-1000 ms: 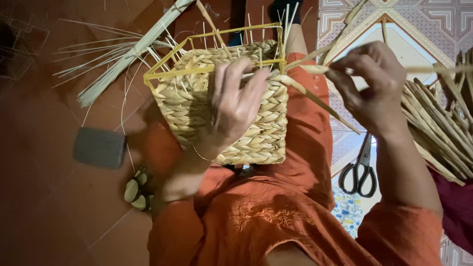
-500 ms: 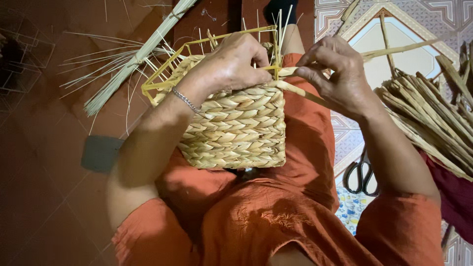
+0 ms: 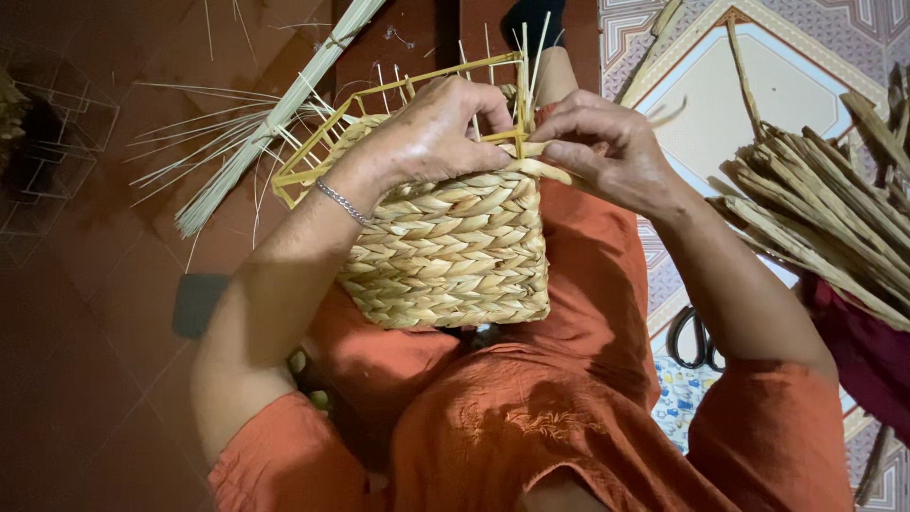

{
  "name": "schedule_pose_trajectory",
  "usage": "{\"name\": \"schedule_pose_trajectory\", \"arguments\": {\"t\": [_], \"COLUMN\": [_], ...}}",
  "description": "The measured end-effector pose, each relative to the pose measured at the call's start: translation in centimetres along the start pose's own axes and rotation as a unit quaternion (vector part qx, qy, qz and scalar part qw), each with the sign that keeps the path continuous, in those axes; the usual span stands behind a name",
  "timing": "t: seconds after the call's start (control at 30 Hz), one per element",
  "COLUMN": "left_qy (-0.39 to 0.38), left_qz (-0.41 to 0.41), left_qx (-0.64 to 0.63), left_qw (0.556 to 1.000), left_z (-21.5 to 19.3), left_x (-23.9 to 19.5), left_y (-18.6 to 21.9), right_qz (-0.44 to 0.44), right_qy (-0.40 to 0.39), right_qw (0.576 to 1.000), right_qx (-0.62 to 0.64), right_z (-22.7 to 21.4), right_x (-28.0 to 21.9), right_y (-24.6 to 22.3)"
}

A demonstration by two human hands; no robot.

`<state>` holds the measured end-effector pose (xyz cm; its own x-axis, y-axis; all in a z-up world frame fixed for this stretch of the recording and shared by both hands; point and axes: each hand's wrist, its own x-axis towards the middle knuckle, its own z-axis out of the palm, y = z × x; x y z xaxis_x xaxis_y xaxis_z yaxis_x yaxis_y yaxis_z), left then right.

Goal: The person weaves a rectangular basket by hand, interlacing dried palm leaves through a yellow frame. They repeatedly pull and tuck the leaves to build up the sides of the basket.

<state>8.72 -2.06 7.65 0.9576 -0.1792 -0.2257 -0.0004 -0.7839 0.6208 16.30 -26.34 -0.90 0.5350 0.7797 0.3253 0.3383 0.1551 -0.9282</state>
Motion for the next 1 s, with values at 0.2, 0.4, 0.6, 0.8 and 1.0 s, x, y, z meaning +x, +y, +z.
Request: {"name": "schedule_pose_trajectory", "arguments": {"t": [0.2, 0.4, 0.6, 0.8, 1.0], "left_qy": [-0.064, -0.107, -0.129, -0.047, -0.047], "left_qz": [0.036, -0.046, -0.169, -0.075, -0.010], "left_qx": [-0.041, -0.082, 0.008, -0.005, -0.007], "left_qw": [0.996, 0.990, 0.977, 0.996, 0.999], "left_z": [-0.1, -0.5, 0.1, 1.6, 2.7], "left_x": [0.9, 1.5, 2.5, 2.7, 2.5], "left_y": [-1.2, 0.0, 1.9, 0.9, 0.7], "right_qz": [-0.155, -0.268, -0.253, -0.139, -0.199], "right_qy": [0.079, 0.131, 0.165, 0.074, 0.052], "right_qw": [0.962, 0.878, 0.858, 0.907, 0.873], "right_qx": [-0.209, -0.374, -0.414, -0.391, -0.441], "right_z": [1.5, 1.7, 1.1, 0.2, -2.3], "right_x": [0.0, -0.8, -3.0, -5.7, -1.1], "right_y": [0.9, 0.7, 0.0, -2.2, -1.7]}}
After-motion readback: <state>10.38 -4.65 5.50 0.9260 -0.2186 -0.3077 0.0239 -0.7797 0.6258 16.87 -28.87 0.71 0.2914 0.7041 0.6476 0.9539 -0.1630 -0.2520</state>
